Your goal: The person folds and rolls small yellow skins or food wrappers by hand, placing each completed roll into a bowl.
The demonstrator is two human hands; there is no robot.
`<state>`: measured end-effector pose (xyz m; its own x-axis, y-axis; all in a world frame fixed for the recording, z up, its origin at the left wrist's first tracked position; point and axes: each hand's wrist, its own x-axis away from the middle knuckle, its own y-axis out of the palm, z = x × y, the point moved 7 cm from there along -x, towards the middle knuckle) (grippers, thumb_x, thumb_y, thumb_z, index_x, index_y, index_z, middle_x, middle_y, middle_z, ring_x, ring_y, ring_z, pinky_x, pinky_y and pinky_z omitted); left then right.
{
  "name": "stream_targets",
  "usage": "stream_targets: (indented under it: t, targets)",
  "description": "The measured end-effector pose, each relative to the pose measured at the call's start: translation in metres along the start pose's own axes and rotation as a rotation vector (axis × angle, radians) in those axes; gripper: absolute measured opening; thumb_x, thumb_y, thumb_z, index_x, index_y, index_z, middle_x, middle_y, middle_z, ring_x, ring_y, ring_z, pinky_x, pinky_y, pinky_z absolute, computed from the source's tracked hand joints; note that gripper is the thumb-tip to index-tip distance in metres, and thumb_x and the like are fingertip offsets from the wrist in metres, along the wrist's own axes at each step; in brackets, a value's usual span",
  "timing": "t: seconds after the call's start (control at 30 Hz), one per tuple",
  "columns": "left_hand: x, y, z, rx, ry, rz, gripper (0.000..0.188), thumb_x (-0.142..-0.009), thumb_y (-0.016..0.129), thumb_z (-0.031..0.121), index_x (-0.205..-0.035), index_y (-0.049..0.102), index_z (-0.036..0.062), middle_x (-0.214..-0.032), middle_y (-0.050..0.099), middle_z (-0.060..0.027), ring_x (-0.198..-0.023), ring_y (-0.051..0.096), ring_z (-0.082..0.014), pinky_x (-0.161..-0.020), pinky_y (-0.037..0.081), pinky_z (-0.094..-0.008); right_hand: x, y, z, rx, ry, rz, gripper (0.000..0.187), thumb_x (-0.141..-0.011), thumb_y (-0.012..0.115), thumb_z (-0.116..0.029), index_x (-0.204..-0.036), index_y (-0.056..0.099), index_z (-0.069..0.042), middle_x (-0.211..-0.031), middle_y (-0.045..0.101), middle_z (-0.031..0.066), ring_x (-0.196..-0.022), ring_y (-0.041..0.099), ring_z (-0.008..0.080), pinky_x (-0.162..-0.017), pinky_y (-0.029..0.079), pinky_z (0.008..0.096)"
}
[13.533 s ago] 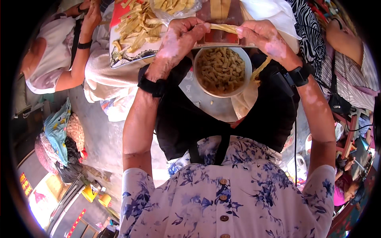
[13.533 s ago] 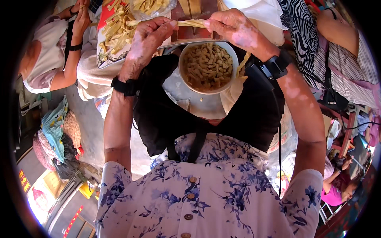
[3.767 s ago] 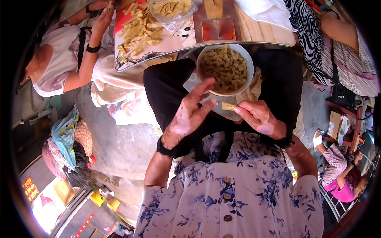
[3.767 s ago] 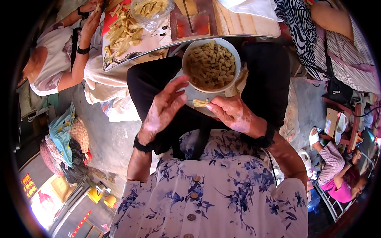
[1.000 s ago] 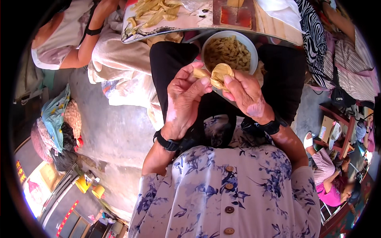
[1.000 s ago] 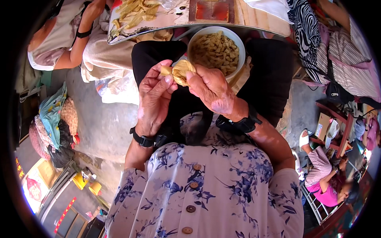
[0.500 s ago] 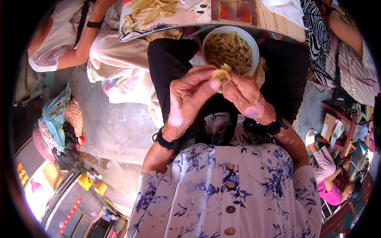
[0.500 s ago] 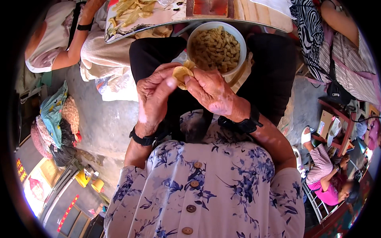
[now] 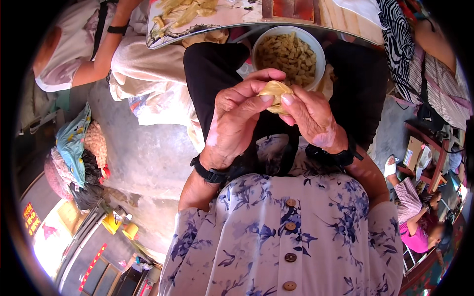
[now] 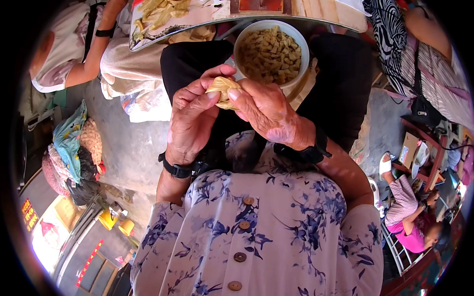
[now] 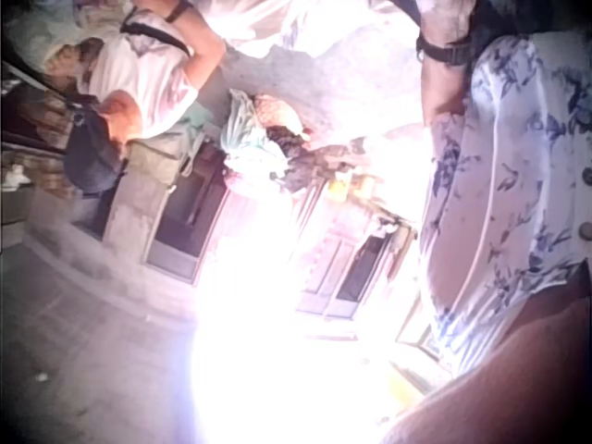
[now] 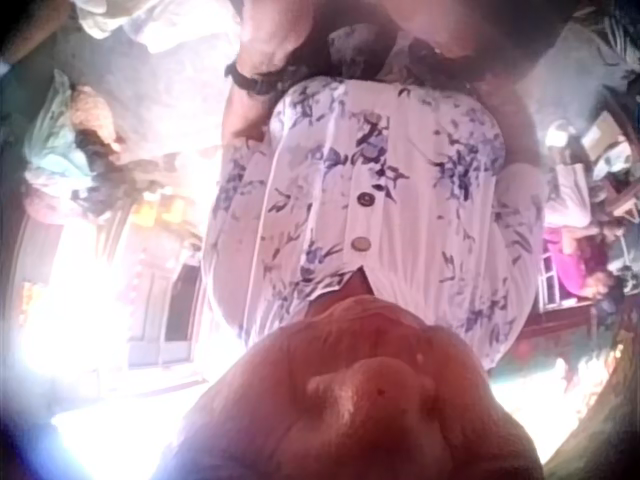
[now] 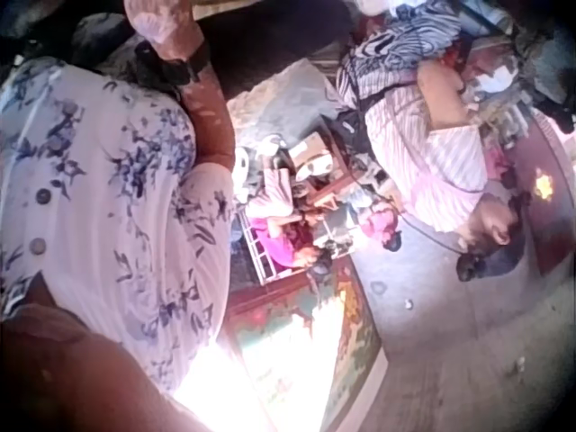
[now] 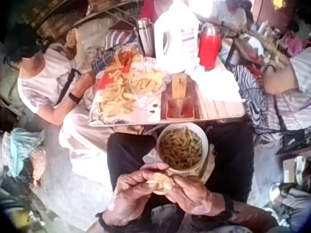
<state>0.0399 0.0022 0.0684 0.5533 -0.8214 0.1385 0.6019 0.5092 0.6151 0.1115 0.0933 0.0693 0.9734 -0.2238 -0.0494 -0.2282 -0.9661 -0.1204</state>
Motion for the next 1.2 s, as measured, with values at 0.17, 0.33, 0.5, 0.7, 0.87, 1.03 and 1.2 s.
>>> stream_targets:
  t: [0.17, 0.33, 0.5, 0.7, 0.87, 1.03, 1.2]
  targets:
    - [0.002, 0.010, -0.004, 0.257, -0.097, -0.023, 0.014, -0.084, 0.051, 0.005, -0.089, 0.061, -0.0044, -0.119, 0.048, -0.0150, -0.100, 0.053, -0.0198, -0.083, 0.048, -0.0316, -0.002, -0.001, -0.024, 0.012, -0.143, 0.035, 0.021, -0.092, 0.049, -0.014, -0.103, 0.054, 0.004, -0.073, 0.059, 0.0118, -0.060, 0.059, 0.0187, -0.054, 0.047, 0.0287]
    - [0.002, 0.019, -0.002, 0.097, -0.050, -0.259, 0.006, -0.081, 0.057, 0.004, -0.084, 0.059, -0.0008, -0.118, 0.048, -0.0128, -0.097, 0.053, -0.0164, -0.079, 0.048, -0.0291, 0.005, -0.001, -0.030, 0.220, -0.377, 0.048, 0.023, -0.090, 0.050, -0.006, -0.109, 0.051, 0.006, -0.086, 0.062, 0.0166, -0.073, 0.065, 0.0255, -0.059, 0.051, 0.0310]
    - [-0.003, 0.008, 0.001, -0.112, 0.089, 0.001, 0.018, -0.077, 0.058, -0.008, -0.094, 0.057, -0.0014, -0.107, 0.055, -0.0119, -0.091, 0.057, -0.0126, -0.074, 0.047, -0.0228, 0.011, -0.003, -0.035, 0.536, -0.547, 0.124, 0.014, -0.083, 0.055, -0.001, -0.096, 0.055, 0.005, -0.083, 0.061, 0.0132, -0.066, 0.059, 0.0270, -0.055, 0.045, 0.0327]
    - [0.007, -0.003, -0.016, -0.486, -0.107, 0.045, 0.014, -0.091, 0.052, 0.009, -0.092, 0.058, -0.0048, -0.077, 0.062, -0.0058, -0.070, 0.060, -0.0099, -0.064, 0.049, -0.0213, 0.010, -0.005, -0.029, 1.014, -0.649, 0.116, 0.030, -0.076, 0.068, -0.015, -0.096, 0.050, -0.001, -0.070, 0.055, 0.0045, -0.055, 0.056, 0.0145, -0.046, 0.044, 0.0258]
    - [0.011, -0.002, -0.022, -0.193, -0.204, -0.013, 0.022, -0.091, 0.053, 0.016, -0.090, 0.060, -0.0048, -0.077, 0.063, -0.0092, -0.063, 0.059, -0.0117, -0.057, 0.050, -0.0220, 0.008, -0.010, -0.032, 0.926, -0.669, 0.025, 0.032, -0.076, 0.069, -0.018, -0.094, 0.049, -0.002, -0.067, 0.056, 0.0055, -0.053, 0.057, 0.0174, -0.047, 0.046, 0.0283]
    - [0.018, 0.008, -0.008, -0.340, -0.183, -0.109, 0.020, -0.091, 0.051, 0.013, -0.090, 0.060, -0.0059, -0.076, 0.061, -0.0086, -0.062, 0.058, -0.0113, -0.057, 0.049, -0.0213, 0.011, -0.015, -0.035, 0.672, -0.624, -0.115, 0.041, -0.074, 0.072, -0.030, -0.093, 0.050, -0.002, -0.075, 0.062, 0.0092, -0.057, 0.061, 0.0223, -0.048, 0.047, 0.0310]
    - [0.021, 0.011, 0.002, -0.450, -0.168, -0.221, 0.015, -0.091, 0.052, 0.008, -0.086, 0.060, -0.0047, -0.075, 0.060, -0.0052, -0.063, 0.056, -0.0078, -0.058, 0.048, -0.0200, 0.009, -0.019, -0.042, 0.590, -0.575, -0.209, 0.039, -0.073, 0.072, -0.030, -0.093, 0.053, -0.002, -0.073, 0.062, 0.0094, -0.059, 0.062, 0.0228, -0.050, 0.048, 0.0310]
